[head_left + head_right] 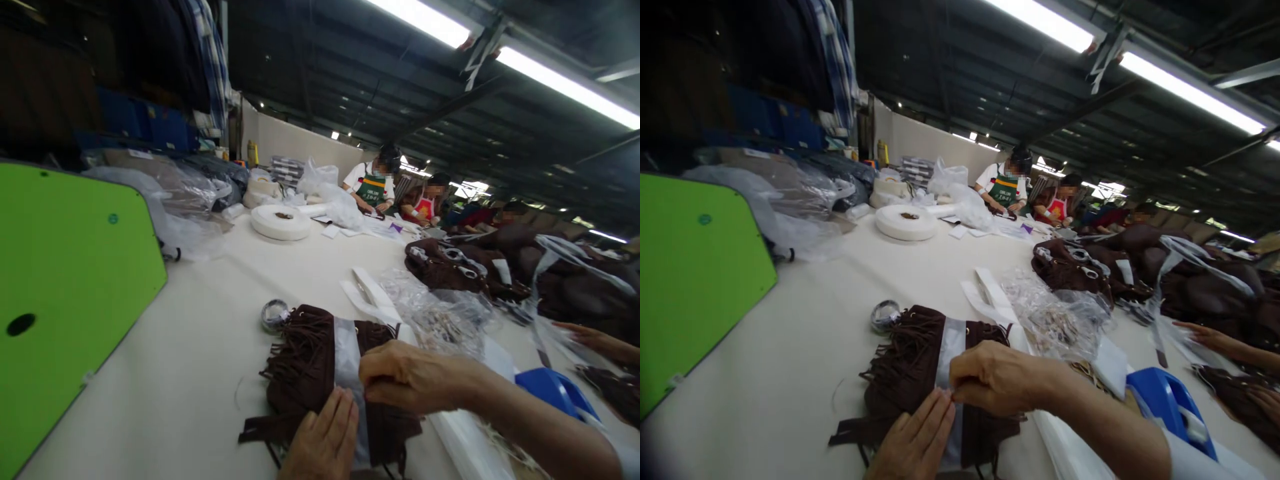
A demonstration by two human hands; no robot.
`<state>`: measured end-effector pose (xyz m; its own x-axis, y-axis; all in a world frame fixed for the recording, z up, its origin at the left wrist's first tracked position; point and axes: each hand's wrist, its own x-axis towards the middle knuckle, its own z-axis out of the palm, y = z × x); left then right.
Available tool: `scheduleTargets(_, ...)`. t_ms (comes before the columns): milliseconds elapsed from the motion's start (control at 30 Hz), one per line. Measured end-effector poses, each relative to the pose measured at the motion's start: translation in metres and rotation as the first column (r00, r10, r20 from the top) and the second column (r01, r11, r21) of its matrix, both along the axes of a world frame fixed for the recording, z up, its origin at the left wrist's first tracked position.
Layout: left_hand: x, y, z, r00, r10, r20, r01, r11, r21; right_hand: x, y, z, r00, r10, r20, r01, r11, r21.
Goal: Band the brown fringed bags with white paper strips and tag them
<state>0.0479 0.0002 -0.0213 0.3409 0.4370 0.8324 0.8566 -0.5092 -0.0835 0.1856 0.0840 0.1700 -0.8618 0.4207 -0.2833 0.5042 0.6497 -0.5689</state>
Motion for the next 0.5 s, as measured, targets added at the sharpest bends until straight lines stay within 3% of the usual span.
scheduleTargets(33, 0.0, 0.0, 0.0, 1.0, 0.001, 0.004, -0.001, 1.0, -0.003, 0.001, 0.001, -0.001, 0.997, -0.061, -0.036, 0.054, 0.985, -0.167)
scheduleTargets(67, 0.001, 0.001, 0.0, 1.0, 0.004, 0.007, -0.004, 1.0, -0.006, 0.002, 0.001, -0.003, 0.986, -0.15, -0.073, 0.115, 0.929, -0.353)
scheduleTargets(133, 0.001, 0.002, 0.0, 1.0, 0.012, 0.001, -0.012, 1.0, -0.011, 0.005, -0.002, -0.011, 0.924, -0.35, -0.153, 0.151, 0.702, -0.696)
scheduleTargets(200, 0.001, 0.002, -0.002, 1.0, 0.014, -0.004, -0.014, 1.0, -0.007, 0.006, -0.005, -0.021, 0.833, -0.509, -0.218, 0.064, 0.48, -0.875)
scheduleTargets(267, 0.002, 0.002, -0.003, 1.0, 0.012, 0.002, -0.011, 1.0, -0.015, 0.005, -0.006, -0.029, 0.787, -0.571, -0.233, 0.002, 0.379, -0.925)
scheduleTargets(300, 0.003, 0.002, -0.004, 1.0, 0.007, 0.004, -0.007, 1.0, -0.022, 0.005, -0.005, -0.031, 0.8, -0.561, -0.215, 0.013, 0.374, -0.927)
scheduleTargets(333, 0.003, 0.002, -0.005, 1.0, 0.004, 0.012, -0.004, 1.0, -0.017, 0.004, -0.002, -0.032, 0.832, -0.524, -0.184, 0.054, 0.406, -0.912)
scheduleTargets(367, 0.003, 0.002, -0.006, 1.0, 0.002, 0.015, -0.002, 1.0, -0.013, 0.002, 0.001, -0.032, 0.873, -0.465, -0.146, 0.108, 0.476, -0.873)
scheduleTargets(433, 0.003, 0.002, -0.007, 1.0, -0.001, 0.003, 0.001, 1.0, 0.011, -0.001, 0.011, -0.031, 0.955, -0.296, -0.04, 0.189, 0.703, -0.686)
scheduleTargets(500, 0.002, 0.002, -0.007, 1.0, 0.003, -0.024, -0.003, 1.0, 0.012, -0.006, 0.022, -0.032, 0.987, -0.128, 0.095, 0.154, 0.916, -0.371)
